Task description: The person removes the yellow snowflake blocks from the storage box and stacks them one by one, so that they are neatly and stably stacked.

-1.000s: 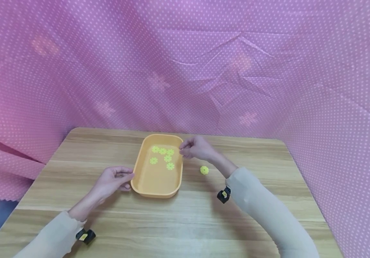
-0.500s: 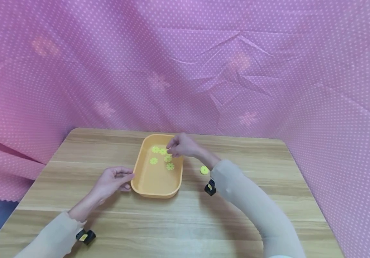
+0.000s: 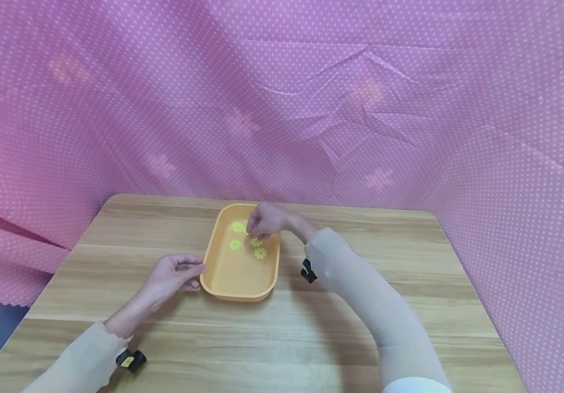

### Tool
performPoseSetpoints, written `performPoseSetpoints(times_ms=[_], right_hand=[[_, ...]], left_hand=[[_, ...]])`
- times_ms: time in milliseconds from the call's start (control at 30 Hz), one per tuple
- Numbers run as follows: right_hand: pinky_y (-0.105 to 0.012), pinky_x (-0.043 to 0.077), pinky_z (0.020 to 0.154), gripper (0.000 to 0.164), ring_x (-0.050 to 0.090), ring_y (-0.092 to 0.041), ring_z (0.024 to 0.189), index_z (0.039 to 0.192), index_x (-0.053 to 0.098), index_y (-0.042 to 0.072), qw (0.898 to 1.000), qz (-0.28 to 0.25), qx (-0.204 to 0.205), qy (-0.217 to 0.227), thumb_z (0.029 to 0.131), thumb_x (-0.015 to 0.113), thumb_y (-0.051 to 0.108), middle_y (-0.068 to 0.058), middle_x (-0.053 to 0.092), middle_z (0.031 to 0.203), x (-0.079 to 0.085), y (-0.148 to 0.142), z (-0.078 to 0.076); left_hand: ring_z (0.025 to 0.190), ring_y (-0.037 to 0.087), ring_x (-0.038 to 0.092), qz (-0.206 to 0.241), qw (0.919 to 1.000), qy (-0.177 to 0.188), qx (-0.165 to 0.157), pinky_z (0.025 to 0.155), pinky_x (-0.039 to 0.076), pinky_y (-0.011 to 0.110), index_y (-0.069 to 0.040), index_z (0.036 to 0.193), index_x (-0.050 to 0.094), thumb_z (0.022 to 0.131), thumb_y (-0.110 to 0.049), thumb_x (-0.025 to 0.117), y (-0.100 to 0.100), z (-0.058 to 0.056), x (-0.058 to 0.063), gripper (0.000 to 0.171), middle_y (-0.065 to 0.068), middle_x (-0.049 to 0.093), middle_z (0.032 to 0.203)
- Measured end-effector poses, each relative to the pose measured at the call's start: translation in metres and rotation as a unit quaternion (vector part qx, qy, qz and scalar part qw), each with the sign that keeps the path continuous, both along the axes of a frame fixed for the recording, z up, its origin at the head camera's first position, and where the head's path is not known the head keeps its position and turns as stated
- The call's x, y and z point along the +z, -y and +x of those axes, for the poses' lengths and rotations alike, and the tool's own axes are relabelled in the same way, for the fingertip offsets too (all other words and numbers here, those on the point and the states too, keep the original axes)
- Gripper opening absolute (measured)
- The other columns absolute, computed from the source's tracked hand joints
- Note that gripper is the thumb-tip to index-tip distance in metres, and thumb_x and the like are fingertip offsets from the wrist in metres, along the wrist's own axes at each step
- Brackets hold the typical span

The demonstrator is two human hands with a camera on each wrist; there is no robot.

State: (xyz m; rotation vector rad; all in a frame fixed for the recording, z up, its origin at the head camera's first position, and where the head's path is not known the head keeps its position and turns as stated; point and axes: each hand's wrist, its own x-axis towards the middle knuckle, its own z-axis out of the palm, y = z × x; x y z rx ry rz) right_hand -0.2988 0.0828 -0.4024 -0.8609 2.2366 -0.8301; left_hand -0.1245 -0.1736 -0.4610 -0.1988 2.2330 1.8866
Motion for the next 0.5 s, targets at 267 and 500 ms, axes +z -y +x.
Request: performPoseSetpoints(times_ms=[267, 500], right_hand=[[-0.033, 0.070, 0.079, 0.020, 0.079, -0.029, 0.086, 0.110, 0.076, -0.003, 0.998, 0.055, 0.015, -0.026, 0.092, 0.078, 0.006, -0.016, 0.081, 0.100, -0.007, 0.006, -0.005], [-0.021, 0.064, 0.067, 0.018, 0.071, -0.015, 0.070, 0.106, 0.077, -0.003, 0.994, 0.090, 0.029, -0.051, 0.089, 0.078, 0.001, -0.012, 0.081, 0.093, -0.013, 0.012, -0.009]], left_hand=[[0.070, 0.011, 0.070, 0.002, 1.0000, 0.006, 0.001, 0.071, 0.069, 0.026, 0.013, 0.124, 0.064, 0.102, -0.009, 0.069, 0.002, -0.006, 0.001, 0.031, 0.020, 0.074, 0.105], [0.068, 0.010, 0.070, -0.001, 0.9999, 0.012, 0.003, 0.070, 0.069, 0.026, 0.012, 0.123, 0.065, 0.102, -0.008, 0.069, 0.005, -0.012, 0.002, 0.030, 0.020, 0.074, 0.104]])
